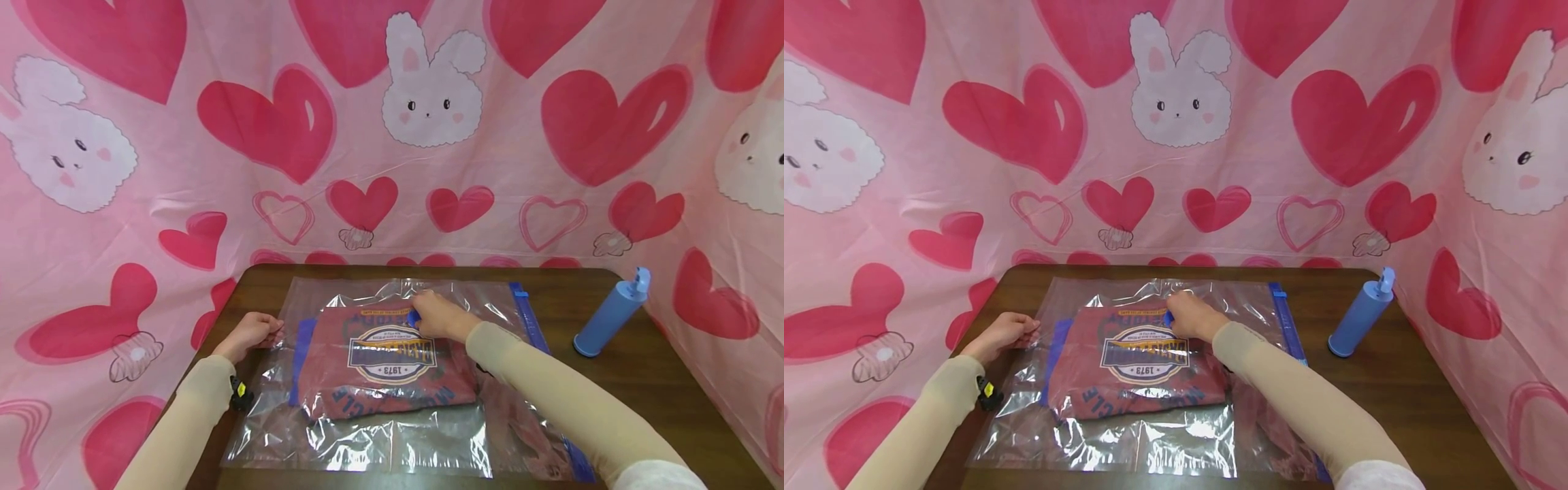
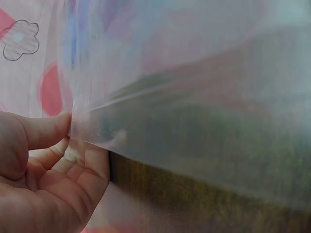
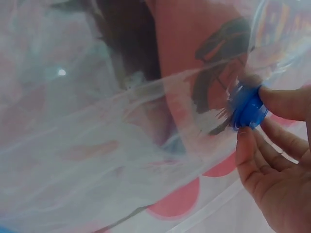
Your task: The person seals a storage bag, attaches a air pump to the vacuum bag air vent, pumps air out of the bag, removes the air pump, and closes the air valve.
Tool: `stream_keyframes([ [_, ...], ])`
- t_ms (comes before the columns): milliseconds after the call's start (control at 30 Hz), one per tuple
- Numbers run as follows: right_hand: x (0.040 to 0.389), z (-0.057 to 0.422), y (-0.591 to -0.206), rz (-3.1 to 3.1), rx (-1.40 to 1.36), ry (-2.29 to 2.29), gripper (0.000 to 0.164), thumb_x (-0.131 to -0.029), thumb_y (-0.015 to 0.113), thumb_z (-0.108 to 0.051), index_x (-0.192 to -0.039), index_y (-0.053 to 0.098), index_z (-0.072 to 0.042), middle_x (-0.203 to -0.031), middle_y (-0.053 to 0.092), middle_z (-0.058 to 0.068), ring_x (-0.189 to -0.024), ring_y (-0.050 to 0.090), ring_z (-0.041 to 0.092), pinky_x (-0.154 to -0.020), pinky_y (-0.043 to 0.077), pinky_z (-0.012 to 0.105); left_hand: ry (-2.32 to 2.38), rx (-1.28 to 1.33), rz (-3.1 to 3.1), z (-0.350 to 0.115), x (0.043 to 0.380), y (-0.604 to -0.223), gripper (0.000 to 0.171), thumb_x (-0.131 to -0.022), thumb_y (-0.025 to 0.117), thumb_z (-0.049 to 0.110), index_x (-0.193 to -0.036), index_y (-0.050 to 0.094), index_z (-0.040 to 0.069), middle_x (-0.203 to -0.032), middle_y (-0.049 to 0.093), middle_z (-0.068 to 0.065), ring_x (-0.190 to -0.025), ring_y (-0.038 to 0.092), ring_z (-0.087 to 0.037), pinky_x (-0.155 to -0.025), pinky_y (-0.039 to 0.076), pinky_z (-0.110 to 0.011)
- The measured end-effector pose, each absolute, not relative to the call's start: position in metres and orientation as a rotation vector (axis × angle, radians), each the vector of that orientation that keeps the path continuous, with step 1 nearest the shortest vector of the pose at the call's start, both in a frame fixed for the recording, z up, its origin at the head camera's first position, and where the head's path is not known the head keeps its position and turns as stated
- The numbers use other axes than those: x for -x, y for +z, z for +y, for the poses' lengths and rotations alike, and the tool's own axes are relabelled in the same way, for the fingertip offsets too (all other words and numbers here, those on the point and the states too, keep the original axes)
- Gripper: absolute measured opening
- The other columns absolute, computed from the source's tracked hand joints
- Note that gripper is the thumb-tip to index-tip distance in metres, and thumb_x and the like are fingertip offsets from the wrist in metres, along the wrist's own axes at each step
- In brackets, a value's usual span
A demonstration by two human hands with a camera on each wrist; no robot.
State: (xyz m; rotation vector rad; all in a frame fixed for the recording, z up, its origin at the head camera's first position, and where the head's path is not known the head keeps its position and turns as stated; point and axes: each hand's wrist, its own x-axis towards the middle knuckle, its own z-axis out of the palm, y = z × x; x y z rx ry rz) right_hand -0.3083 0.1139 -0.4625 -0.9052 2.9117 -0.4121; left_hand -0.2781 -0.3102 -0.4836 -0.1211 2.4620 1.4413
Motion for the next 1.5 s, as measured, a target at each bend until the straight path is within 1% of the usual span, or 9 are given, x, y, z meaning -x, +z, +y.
stream_keyframes([
  [200,0.3068,0.1129,-0.4598,2.948,0.828,-0.355,0.034,-0.092,0.083,-0.032,-0.103,0.069,-0.004,-0.089,0.061,0.004,-0.081,0.062,0.02,-0.077,0.057,0.039,1.449,0.135,2.453,-0.3098,0.2789,-0.4823,0.024,-0.108,0.057,0.006,-0.102,0.069,-0.014,-0.082,0.068,-0.008,-0.073,0.063,-0.02,-0.071,0.059,-0.029],
  [300,0.306,0.1127,-0.4612,2.964,0.792,-0.338,0.038,-0.094,0.081,-0.04,-0.099,0.068,-0.005,-0.086,0.059,0.003,-0.078,0.059,0.019,-0.075,0.054,0.038,1.447,0.135,2.45,-0.3095,0.2788,-0.4826,0.024,-0.108,0.057,0.006,-0.102,0.069,-0.014,-0.082,0.068,-0.007,-0.073,0.063,-0.019,-0.071,0.059,-0.029],
  [467,0.3051,0.1116,-0.4659,2.971,0.79,-0.389,0.033,-0.096,0.08,-0.031,-0.081,0.06,-0.009,-0.076,0.054,0.001,-0.066,0.051,0.017,-0.063,0.047,0.035,1.446,0.121,2.45,-0.3098,0.2791,-0.484,0.024,-0.108,0.056,0.005,-0.101,0.069,-0.014,-0.081,0.067,-0.008,-0.072,0.062,-0.019,-0.07,0.059,-0.03],
  [633,0.3037,0.1105,-0.4679,2.988,0.798,-0.426,0.03,-0.094,0.08,-0.018,-0.077,0.057,-0.009,-0.077,0.054,0.003,-0.067,0.053,0.019,-0.061,0.048,0.036,1.429,0.12,2.459,-0.3104,0.28,-0.4846,0.024,-0.108,0.056,0.006,-0.102,0.07,-0.013,-0.082,0.067,-0.008,-0.073,0.063,-0.02,-0.071,0.059,-0.03],
  [833,0.3035,0.1094,-0.4664,2.978,0.852,-0.457,0.012,-0.084,0.078,-0.005,-0.087,0.066,-0.004,-0.084,0.056,0.004,-0.073,0.056,0.021,-0.068,0.053,0.038,1.402,0.142,2.469,-0.3111,0.2808,-0.4824,0.024,-0.108,0.056,0.007,-0.102,0.07,-0.012,-0.083,0.068,-0.008,-0.074,0.063,-0.02,-0.071,0.059,-0.03],
  [1033,0.3073,0.1088,-0.4681,2.975,0.899,-0.433,0.037,-0.073,0.078,-0.003,-0.11,0.072,-0.002,-0.1,0.068,0.009,-0.093,0.065,0.026,-0.087,0.057,0.042,1.405,0.154,2.458,-0.3104,0.2812,-0.481,0.024,-0.108,0.056,0.006,-0.101,0.071,-0.012,-0.082,0.068,-0.008,-0.074,0.063,-0.02,-0.071,0.059,-0.03],
  [1167,0.3081,0.1079,-0.4685,2.992,0.869,-0.373,0.039,-0.083,0.082,-0.015,-0.116,0.069,-0.001,-0.112,0.067,0.013,-0.103,0.067,0.029,-0.091,0.058,0.043,1.394,0.152,2.465,-0.3106,0.2808,-0.4811,0.024,-0.108,0.056,0.007,-0.102,0.07,-0.012,-0.083,0.068,-0.008,-0.074,0.063,-0.021,-0.072,0.059,-0.031],
  [1300,0.3065,0.107,-0.4683,2.997,0.756,-0.357,0.04,-0.094,0.081,-0.034,-0.112,0.067,-0.001,-0.107,0.067,0.013,-0.098,0.067,0.028,-0.086,0.058,0.044,1.381,0.157,2.473,-0.3109,0.2809,-0.4812,0.024,-0.108,0.057,0.008,-0.103,0.071,-0.011,-0.084,0.068,-0.008,-0.076,0.064,-0.022,-0.072,0.06,-0.032],
  [1500,0.3043,0.1057,-0.4671,2.983,0.65,-0.381,0.029,-0.095,0.079,-0.03,-0.1,0.064,-0.005,-0.089,0.063,0.007,-0.078,0.062,0.021,-0.071,0.056,0.041,1.375,0.164,2.479,-0.3114,0.2816,-0.4824,0.024,-0.108,0.057,0.009,-0.103,0.071,-0.01,-0.084,0.069,-0.008,-0.076,0.064,-0.021,-0.072,0.059,-0.031],
])
